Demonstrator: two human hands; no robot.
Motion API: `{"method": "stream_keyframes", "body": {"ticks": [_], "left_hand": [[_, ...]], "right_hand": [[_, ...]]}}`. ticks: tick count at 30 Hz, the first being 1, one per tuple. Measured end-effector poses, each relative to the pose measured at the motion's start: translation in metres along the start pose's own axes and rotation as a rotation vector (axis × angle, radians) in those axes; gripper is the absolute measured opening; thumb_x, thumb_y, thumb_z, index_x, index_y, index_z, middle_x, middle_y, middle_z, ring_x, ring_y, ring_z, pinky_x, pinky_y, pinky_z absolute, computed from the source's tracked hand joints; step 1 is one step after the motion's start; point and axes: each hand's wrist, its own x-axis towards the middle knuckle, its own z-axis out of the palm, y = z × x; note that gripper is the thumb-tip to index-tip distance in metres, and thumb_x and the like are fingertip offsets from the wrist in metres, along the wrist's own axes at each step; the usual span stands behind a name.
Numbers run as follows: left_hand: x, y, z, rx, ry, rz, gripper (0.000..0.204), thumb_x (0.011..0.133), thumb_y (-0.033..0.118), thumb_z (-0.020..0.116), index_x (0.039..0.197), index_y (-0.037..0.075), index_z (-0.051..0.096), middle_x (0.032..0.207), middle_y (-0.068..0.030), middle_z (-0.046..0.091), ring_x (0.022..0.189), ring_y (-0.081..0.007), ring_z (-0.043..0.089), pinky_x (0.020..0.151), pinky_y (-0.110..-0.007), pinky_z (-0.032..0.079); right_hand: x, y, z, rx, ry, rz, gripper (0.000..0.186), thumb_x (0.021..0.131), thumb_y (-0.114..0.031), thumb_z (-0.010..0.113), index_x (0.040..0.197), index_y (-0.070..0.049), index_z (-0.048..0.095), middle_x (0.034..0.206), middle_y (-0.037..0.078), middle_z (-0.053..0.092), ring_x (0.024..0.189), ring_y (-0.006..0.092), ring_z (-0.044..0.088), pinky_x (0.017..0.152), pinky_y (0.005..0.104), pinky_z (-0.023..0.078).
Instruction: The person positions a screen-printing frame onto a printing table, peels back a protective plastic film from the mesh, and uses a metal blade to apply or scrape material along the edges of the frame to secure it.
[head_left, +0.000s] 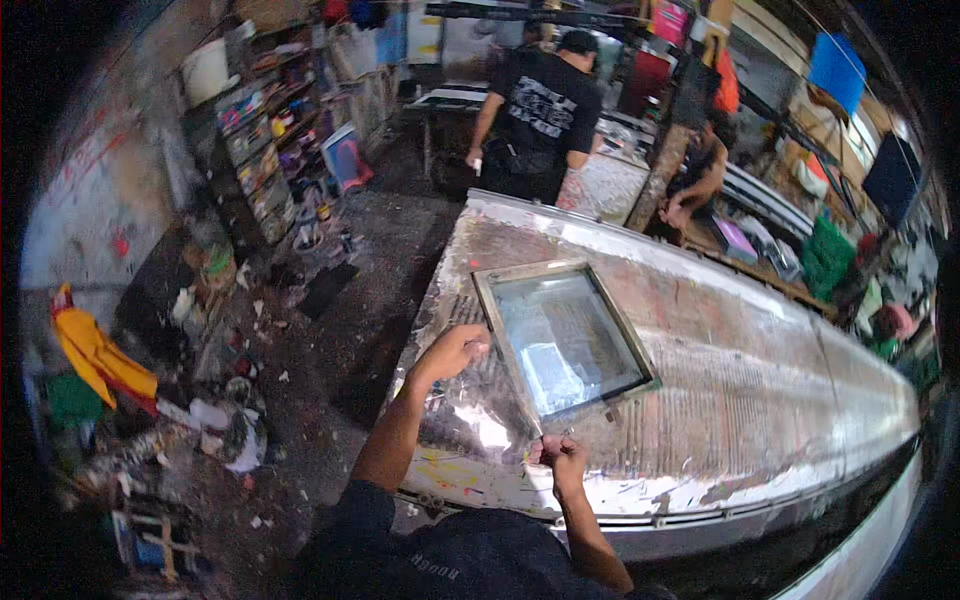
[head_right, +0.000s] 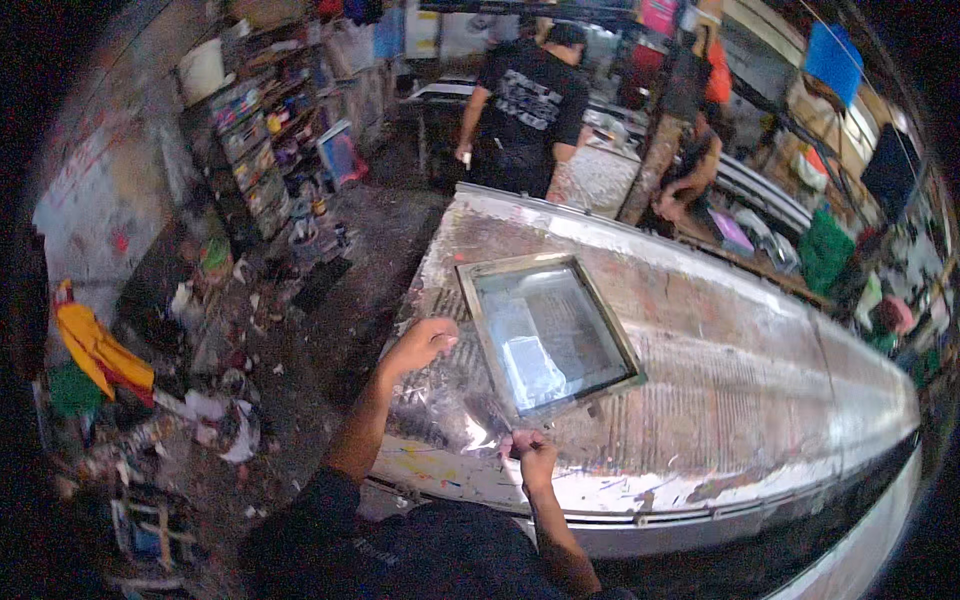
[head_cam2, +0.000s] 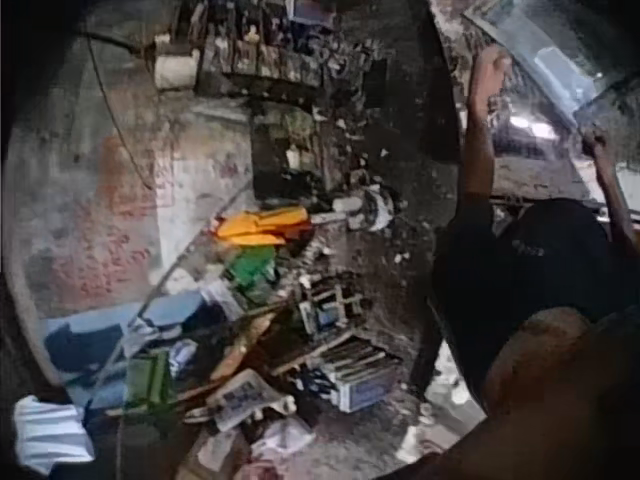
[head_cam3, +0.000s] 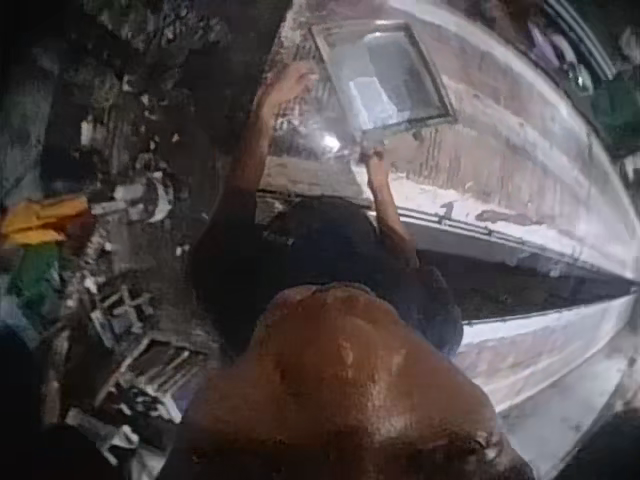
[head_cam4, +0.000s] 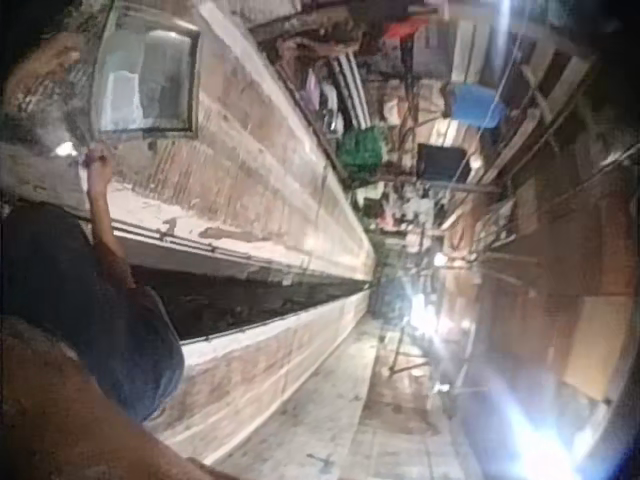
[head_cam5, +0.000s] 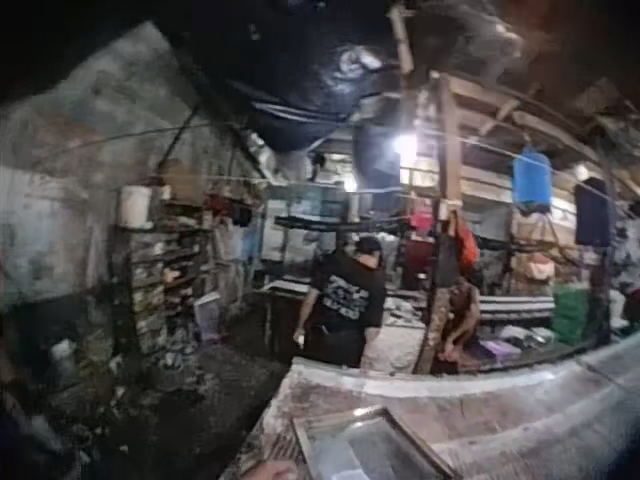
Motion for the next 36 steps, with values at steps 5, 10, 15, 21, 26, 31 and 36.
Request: {"method": "stream_keyframes", "body": {"ticks": [5, 10, 15, 21, 26, 31, 36], "left_hand": [[-0.009, -0.014, -0.006, 0.054, 0.008, 0.008, 0.010, 0.100, 0.007, 0.063, 0.101, -0.003, 0.064, 0.083, -0.0125, 0.066, 0.077, -0.0204, 0.062, 0.075, -0.038, 0.051], [-0.016, -0.031, -0.010, -0.013, -0.011, 0.008, 0.009, 0.100, 0.006, 0.063, 0.101, -0.002, 0.063, 0.080, -0.0103, 0.065, 0.076, -0.0196, 0.062, 0.074, -0.038, 0.051], [-0.022, -0.043, -0.011, -0.012, -0.004, 0.017, 0.006, 0.100, 0.004, 0.062, 0.098, -0.002, 0.061, 0.077, -0.0070, 0.062, 0.074, -0.0166, 0.061, 0.071, -0.037, 0.051], [-0.042, -0.060, -0.014, -0.013, 0.027, -0.117, 0.007, 0.100, 0.005, 0.063, 0.098, -0.002, 0.060, 0.083, -0.0052, 0.062, 0.079, -0.0147, 0.059, 0.073, -0.036, 0.050], [-0.061, -0.084, -0.020, 0.079, 0.097, -0.097, 0.008, 0.100, 0.006, 0.064, 0.098, -0.001, 0.061, 0.087, -0.0059, 0.062, 0.086, -0.0170, 0.060, 0.075, -0.037, 0.051], [-0.074, -0.099, -0.018, -0.012, 0.145, -0.076, 0.009, 0.100, 0.004, 0.064, 0.094, -0.002, 0.059, 0.081, -0.0067, 0.059, 0.072, -0.0159, 0.066, 0.070, -0.036, 0.052], [-0.080, -0.101, -0.015, -0.064, 0.142, -0.090, 0.011, 0.101, 0.005, 0.062, 0.093, -0.001, 0.059, 0.079, -0.0046, 0.059, 0.071, -0.0147, 0.067, 0.069, -0.035, 0.052]], "right_hand": [[0.004, 0.008, 0.001, -0.106, 0.054, 0.045, 0.019, 0.103, -0.017, 0.070, 0.095, 0.000, 0.070, 0.085, 0.012, 0.074, 0.071, 0.0203, 0.071, 0.070, 0.0358, 0.060], [0.005, 0.021, 0.003, -0.112, 0.054, 0.062, 0.018, 0.104, -0.018, 0.070, 0.097, -0.002, 0.068, 0.086, 0.011, 0.073, 0.072, 0.0214, 0.070, 0.070, 0.0379, 0.061], [0.005, 0.031, 0.004, -0.132, 0.061, 0.070, 0.018, 0.103, -0.021, 0.071, 0.101, -0.003, 0.067, 0.086, 0.010, 0.073, 0.073, 0.0205, 0.070, 0.070, 0.0367, 0.060], [0.013, 0.039, 0.004, -0.145, 0.025, 0.108, 0.020, 0.104, -0.022, 0.070, 0.101, -0.003, 0.067, 0.087, 0.010, 0.072, 0.073, 0.0209, 0.069, 0.070, 0.0364, 0.059], [0.020, 0.042, 0.009, -0.198, -0.055, 0.050, 0.022, 0.103, -0.025, 0.072, 0.100, -0.003, 0.068, 0.084, 0.008, 0.071, 0.073, 0.0199, 0.069, 0.069, 0.0351, 0.058], [0.023, 0.047, 0.010, -0.213, -0.106, 0.042, 0.019, 0.103, -0.021, 0.072, 0.099, -0.003, 0.069, 0.081, 0.006, 0.069, 0.073, 0.0180, 0.069, 0.068, 0.0337, 0.057], [0.021, 0.052, 0.005, -0.216, -0.121, 0.058, 0.018, 0.104, -0.018, 0.070, 0.096, -0.003, 0.069, 0.082, 0.005, 0.068, 0.072, 0.0156, 0.065, 0.066, 0.0309, 0.054]]}}
